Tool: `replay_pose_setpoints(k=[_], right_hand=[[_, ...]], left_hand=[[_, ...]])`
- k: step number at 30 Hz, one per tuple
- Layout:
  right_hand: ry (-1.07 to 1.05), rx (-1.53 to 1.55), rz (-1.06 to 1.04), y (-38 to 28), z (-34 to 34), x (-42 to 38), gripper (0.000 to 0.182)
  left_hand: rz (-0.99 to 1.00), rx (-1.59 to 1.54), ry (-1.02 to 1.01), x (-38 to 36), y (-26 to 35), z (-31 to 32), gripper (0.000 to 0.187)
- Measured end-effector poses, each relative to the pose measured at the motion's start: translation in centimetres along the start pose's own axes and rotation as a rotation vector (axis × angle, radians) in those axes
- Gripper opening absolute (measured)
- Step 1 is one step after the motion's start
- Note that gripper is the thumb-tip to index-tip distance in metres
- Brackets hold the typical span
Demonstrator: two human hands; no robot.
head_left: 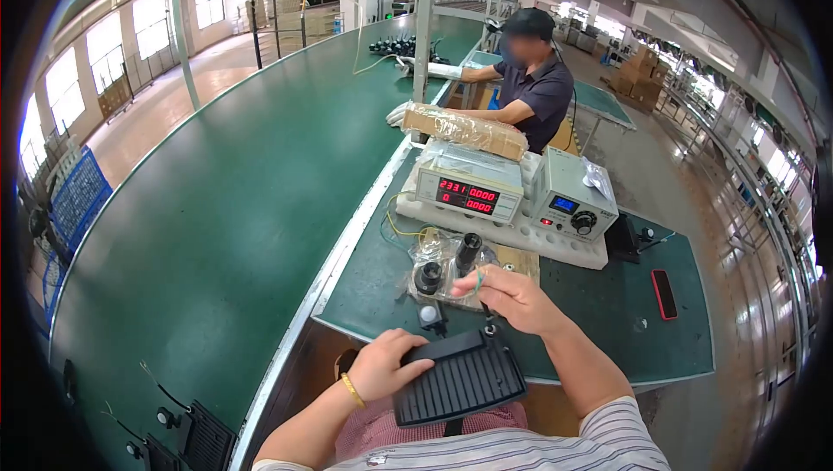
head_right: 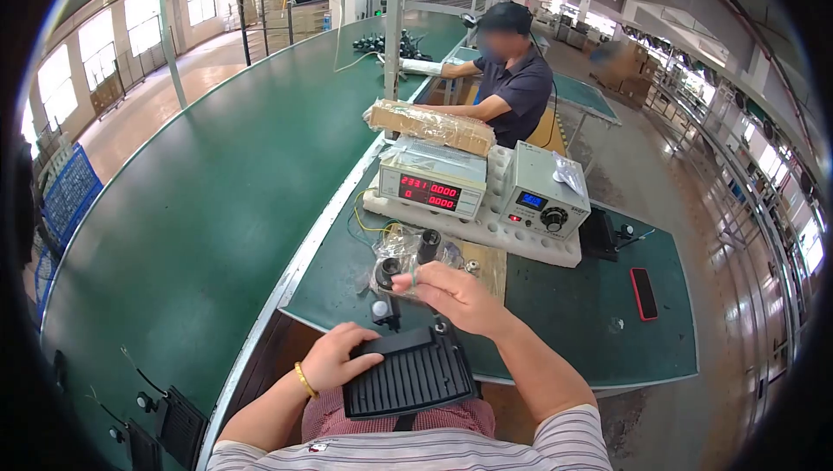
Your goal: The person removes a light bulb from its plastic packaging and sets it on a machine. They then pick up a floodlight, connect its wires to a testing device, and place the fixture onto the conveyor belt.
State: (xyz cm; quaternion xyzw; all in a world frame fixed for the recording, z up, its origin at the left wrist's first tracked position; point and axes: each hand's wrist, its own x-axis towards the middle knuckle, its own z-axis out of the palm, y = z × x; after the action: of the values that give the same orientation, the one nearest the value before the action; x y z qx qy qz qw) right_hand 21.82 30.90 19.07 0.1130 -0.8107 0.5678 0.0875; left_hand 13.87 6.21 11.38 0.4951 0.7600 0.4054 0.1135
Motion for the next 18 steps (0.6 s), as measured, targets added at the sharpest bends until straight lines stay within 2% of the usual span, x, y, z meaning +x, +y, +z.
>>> replay_pose_setpoints(k=[3, 6, 7, 10, 11, 15, 18], right_hand=[[0.047, 0.116, -0.008, 0.8, -1.0, -1.7, 0.023], [0.247, 0.280, 0.197, 1.6, -1.5, -2.7, 0.020], [0.309, 0.448, 0.175, 1.8, -1.3, -2.6, 0.015], [0.405, 0.677, 0.182, 2.6, -1.4, -2.9, 0.013], [0.498, 0.697, 0.207, 2.5, -1.3, -2.9, 0.012], [0.723, 0.589, 0.347, 5.1, -2.5, -3.6, 0.013], [0.870, -0.004, 0.273, 6.1, -2.2, -3.9, 0.008]], left_hand=[[0.049, -0.063, -0.037, 0.8, -0.2, 1.2, 0.033], [0.059, -0.080, -0.068, 1.4, 0.6, 1.7, 0.033], [0.055, -0.080, -0.079, 1.7, 0.8, 1.7, 0.033], [0.131, -0.028, -0.068, 2.4, 1.0, 2.5, 0.032], [0.131, -0.015, -0.054, 2.5, 1.1, 2.7, 0.032], [0.119, 0.016, -0.037, 2.8, 2.0, 3.8, 0.032], [0.117, 0.002, -0.027, 2.9, 2.0, 4.7, 0.032]])
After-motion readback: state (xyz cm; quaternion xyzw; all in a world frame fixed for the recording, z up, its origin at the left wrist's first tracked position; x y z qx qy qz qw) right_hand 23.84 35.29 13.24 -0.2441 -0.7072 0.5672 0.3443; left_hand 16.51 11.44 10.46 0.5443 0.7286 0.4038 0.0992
